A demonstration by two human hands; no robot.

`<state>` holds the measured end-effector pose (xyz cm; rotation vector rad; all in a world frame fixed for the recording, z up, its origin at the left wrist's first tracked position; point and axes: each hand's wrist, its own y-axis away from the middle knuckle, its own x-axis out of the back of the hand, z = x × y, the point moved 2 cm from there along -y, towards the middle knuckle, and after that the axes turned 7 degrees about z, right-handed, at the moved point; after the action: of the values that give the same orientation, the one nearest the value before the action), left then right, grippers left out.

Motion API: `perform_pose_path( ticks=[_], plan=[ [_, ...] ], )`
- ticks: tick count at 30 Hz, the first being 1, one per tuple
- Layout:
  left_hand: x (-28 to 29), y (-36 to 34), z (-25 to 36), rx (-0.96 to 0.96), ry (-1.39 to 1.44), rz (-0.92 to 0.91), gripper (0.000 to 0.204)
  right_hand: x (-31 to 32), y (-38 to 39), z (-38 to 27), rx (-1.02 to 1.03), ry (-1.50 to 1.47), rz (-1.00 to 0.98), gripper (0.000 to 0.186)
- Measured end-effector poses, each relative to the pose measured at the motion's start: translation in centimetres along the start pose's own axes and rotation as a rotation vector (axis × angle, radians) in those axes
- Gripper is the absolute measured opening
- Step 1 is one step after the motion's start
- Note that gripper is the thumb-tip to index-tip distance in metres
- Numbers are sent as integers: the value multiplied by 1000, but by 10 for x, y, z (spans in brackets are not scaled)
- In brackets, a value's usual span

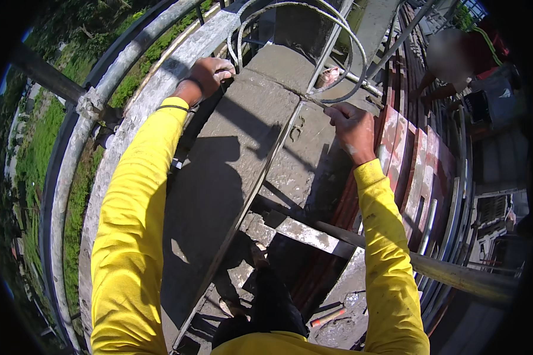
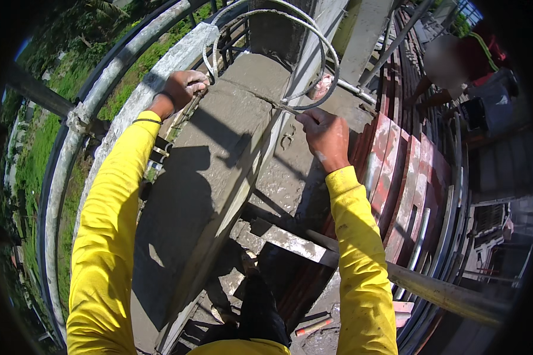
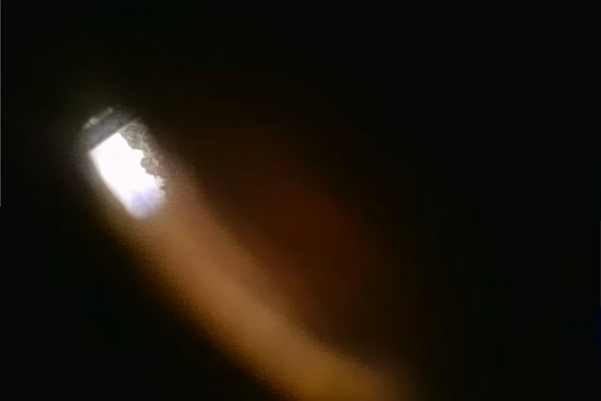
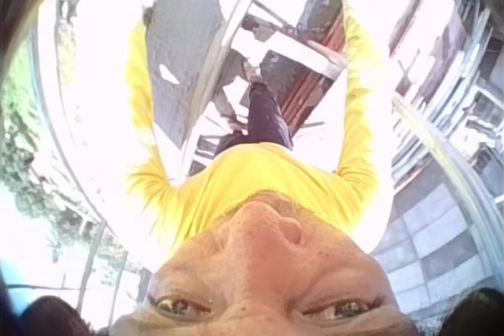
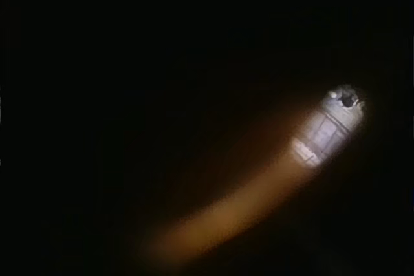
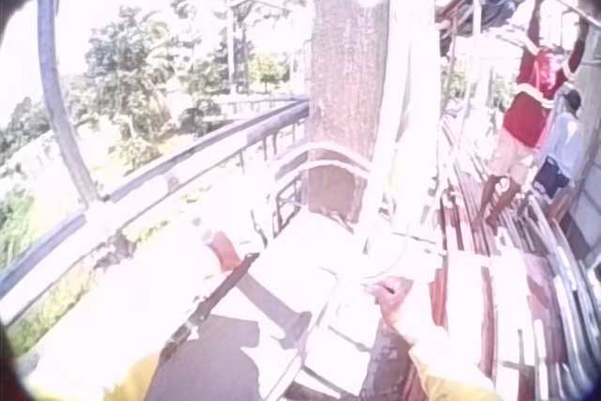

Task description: The person smooths wet concrete on a construction beam using a trowel. They repeatedly level and finish the surface while standing on scaffolding.

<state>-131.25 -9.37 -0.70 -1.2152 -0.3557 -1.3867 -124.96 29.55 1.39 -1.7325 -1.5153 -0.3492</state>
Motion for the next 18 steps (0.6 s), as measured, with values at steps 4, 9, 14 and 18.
perform_pose_path(
  ticks=[4,9,14,18],
  plan=[
    [-2,-4,0,-34,-6,121,13,-6,3,3,62,58,133,22],
    [-12,-9,4,-42,-15,131,13,-13,10,11,136,90,231,16],
    [-11,-10,2,-61,-41,41,12,-8,17,4,91,72,109,13],
    [-6,-12,1,-25,-29,-34,10,-2,24,-5,69,16,66,13]
  ],
)
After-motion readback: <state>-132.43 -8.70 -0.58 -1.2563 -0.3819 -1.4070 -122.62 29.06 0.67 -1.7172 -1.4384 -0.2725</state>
